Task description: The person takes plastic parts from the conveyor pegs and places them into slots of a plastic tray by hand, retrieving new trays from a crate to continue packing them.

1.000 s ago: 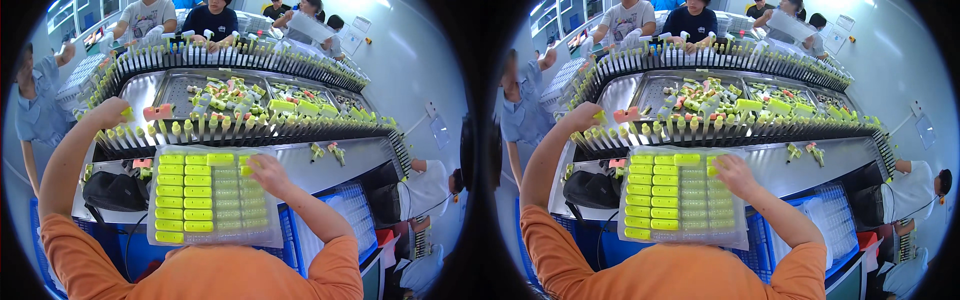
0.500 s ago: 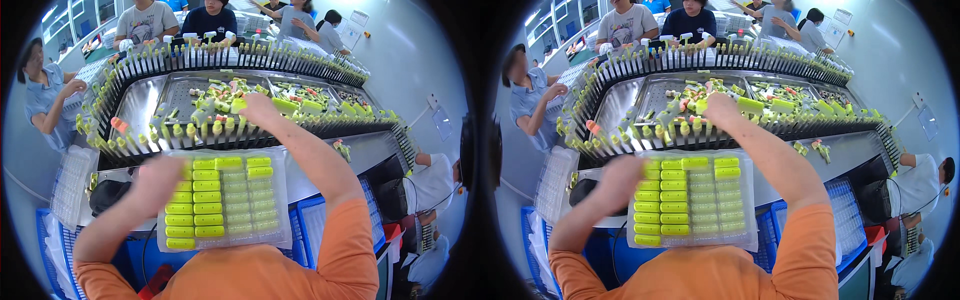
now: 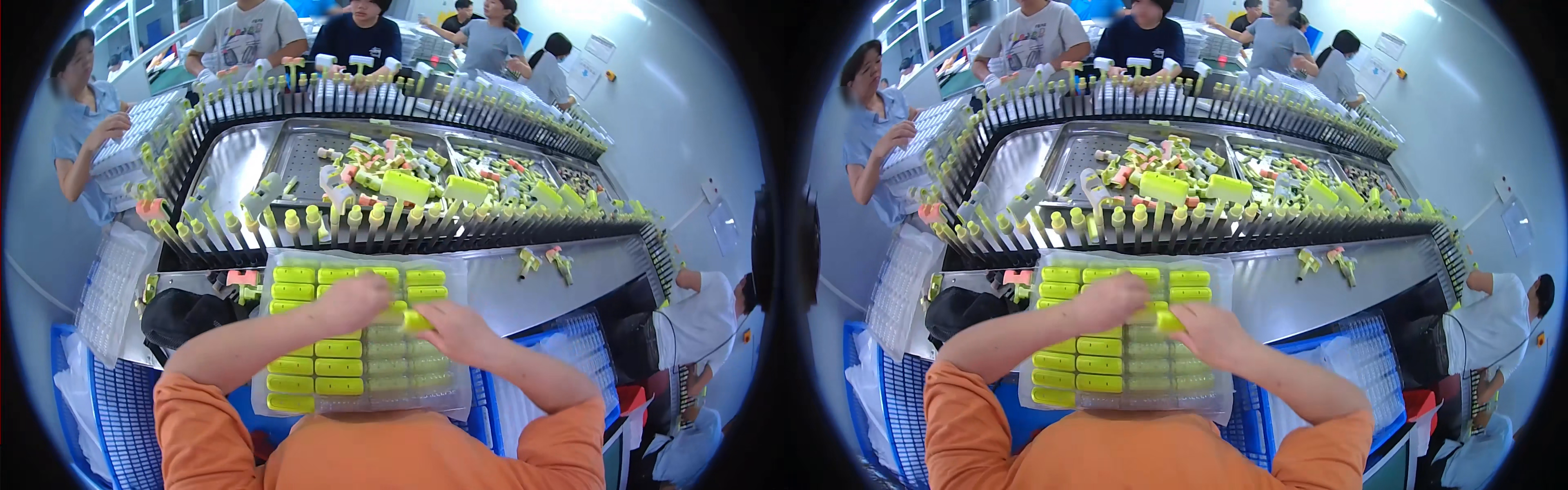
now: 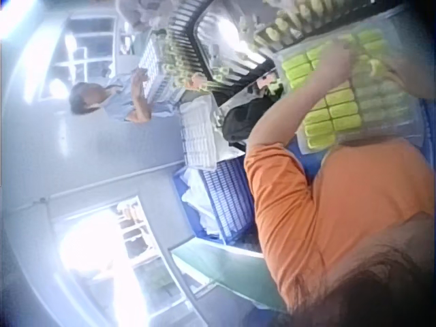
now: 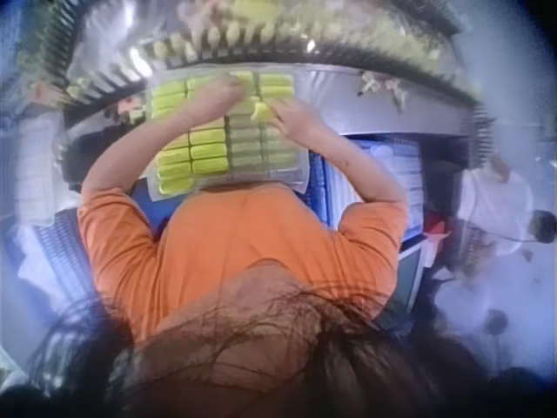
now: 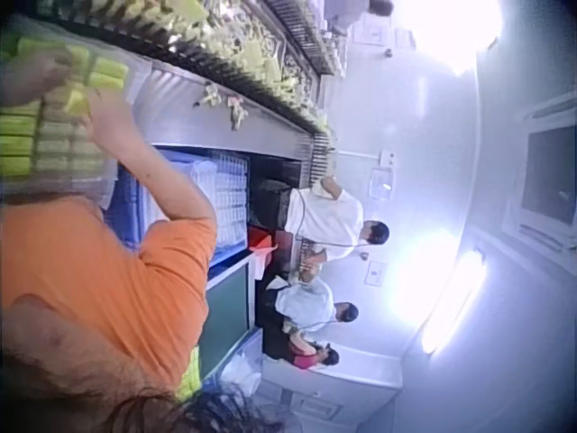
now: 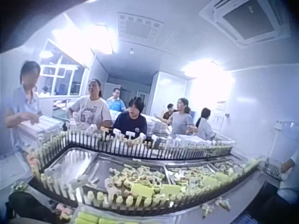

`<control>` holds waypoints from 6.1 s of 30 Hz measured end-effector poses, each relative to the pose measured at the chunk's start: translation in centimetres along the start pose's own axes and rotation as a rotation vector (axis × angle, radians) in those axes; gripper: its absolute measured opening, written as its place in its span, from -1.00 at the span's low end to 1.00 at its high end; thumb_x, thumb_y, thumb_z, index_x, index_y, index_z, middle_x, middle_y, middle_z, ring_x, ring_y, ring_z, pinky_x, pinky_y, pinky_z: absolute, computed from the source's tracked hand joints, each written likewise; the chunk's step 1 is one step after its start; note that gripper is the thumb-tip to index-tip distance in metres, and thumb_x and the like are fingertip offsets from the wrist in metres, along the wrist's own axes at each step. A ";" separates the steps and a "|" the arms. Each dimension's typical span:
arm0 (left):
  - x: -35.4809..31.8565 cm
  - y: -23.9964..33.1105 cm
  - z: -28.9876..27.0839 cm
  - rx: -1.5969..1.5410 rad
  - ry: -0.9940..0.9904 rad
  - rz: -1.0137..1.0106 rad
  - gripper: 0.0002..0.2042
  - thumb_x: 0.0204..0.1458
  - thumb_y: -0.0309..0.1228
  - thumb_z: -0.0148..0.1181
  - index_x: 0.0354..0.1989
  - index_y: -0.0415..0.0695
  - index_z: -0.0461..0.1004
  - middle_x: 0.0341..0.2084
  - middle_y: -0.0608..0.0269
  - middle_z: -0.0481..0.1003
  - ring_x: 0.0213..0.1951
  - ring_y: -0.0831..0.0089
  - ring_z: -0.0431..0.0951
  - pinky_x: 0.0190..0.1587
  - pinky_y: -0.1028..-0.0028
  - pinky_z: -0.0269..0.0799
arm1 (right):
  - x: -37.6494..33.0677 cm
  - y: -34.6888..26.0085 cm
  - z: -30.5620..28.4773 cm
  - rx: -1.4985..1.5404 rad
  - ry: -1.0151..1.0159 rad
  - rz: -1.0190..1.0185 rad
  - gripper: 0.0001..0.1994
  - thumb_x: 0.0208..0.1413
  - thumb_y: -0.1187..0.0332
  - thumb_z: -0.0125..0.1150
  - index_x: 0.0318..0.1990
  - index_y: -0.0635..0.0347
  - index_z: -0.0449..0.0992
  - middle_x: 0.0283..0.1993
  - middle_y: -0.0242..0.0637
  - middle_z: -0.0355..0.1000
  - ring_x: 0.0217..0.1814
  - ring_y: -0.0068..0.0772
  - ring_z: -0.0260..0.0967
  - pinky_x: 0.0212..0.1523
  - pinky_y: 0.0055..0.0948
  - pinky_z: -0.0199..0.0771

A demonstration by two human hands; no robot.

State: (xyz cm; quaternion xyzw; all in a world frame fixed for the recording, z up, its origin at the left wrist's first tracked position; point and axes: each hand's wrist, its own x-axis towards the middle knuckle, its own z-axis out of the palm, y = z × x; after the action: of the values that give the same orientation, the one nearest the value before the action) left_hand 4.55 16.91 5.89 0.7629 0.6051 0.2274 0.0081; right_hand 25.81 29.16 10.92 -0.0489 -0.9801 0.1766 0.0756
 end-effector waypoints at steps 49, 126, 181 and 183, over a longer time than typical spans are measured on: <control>3.0 -4.2 -11.0 0.512 0.350 0.025 -0.55 -0.12 -0.53 0.12 0.05 -0.21 0.37 -0.07 0.07 0.43 0.10 0.14 0.35 0.09 0.26 0.34 | -1.5 -2.3 0.9 -0.054 -0.132 -0.208 -0.60 0.00 0.20 0.30 0.00 0.12 0.46 -0.15 -0.21 0.45 -0.10 -0.11 0.41 -0.11 -0.21 0.45; -16.5 -16.8 -26.2 0.681 -0.237 -1.038 -0.82 -0.28 -0.49 0.31 -0.41 -0.22 0.62 -0.37 -0.07 0.59 -0.25 0.09 0.62 -0.18 0.23 0.55 | 30.0 -13.0 -2.1 -0.223 -0.156 -0.024 -0.26 0.11 -0.05 0.13 0.34 0.19 0.12 0.28 -0.02 0.23 0.31 -0.01 0.20 0.29 -0.20 0.18; -21.3 -10.0 -13.1 0.372 0.557 -0.259 -0.61 -0.12 -0.39 0.12 -0.08 -0.30 0.39 -0.12 0.04 0.37 0.04 0.09 0.35 0.16 0.23 0.28 | 58.7 -29.0 5.0 -0.483 0.533 -0.851 -0.73 0.05 0.39 0.18 -0.08 0.25 0.44 -0.20 -0.04 0.49 -0.12 0.00 0.47 -0.13 -0.13 0.49; -21.1 -13.4 -17.1 0.571 0.476 -0.317 -0.42 -0.11 -0.44 0.19 0.20 -0.08 0.29 0.29 0.08 0.15 0.37 0.03 0.00 0.35 0.11 -0.01 | 55.8 -29.2 1.7 -0.362 0.472 -0.831 -0.72 0.12 0.36 0.05 -0.03 0.25 0.37 -0.15 0.11 0.42 -0.07 0.19 0.38 -0.06 -0.04 0.37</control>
State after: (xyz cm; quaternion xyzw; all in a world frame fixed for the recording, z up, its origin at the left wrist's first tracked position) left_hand -17.33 -3.62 10.28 0.5575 0.7392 0.2165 -0.3096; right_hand -31.37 8.16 27.01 0.2942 -0.8878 -0.0568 0.3493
